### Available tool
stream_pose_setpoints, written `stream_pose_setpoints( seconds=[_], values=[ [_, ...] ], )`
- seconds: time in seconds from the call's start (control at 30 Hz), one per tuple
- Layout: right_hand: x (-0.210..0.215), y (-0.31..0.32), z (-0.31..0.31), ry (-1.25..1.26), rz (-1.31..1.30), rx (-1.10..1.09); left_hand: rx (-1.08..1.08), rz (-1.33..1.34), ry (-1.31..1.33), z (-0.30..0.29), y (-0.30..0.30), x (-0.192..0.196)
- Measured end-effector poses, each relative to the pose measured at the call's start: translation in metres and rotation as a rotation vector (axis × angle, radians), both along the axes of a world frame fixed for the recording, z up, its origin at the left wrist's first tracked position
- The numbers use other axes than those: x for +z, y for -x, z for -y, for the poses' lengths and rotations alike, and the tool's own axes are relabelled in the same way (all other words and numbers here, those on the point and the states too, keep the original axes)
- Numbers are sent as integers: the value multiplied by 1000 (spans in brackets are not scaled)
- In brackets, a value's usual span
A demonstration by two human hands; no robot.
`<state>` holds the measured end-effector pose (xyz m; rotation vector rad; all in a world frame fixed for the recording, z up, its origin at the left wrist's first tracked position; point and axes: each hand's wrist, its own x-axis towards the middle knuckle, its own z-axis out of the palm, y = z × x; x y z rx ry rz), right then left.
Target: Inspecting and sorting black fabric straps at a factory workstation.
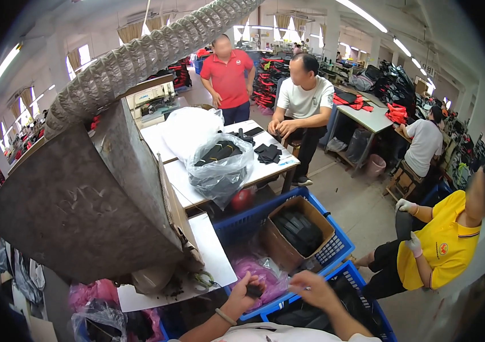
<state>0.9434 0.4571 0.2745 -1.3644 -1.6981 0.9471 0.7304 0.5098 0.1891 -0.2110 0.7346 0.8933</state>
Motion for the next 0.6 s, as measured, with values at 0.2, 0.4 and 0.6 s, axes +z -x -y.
stream_pose_setpoints(
  seconds=[0.2,0.4,0.6],
  values=[
    [-63,83,6,37,-162,-280,109,66,-113,-13,-9,-1],
    [-61,80,4,-95,-128,-277,155,-93,-172,-6,-17,7],
    [-83,92,-1,-103,-387,-223,176,-237,-409,-3,-20,10]
  ],
)
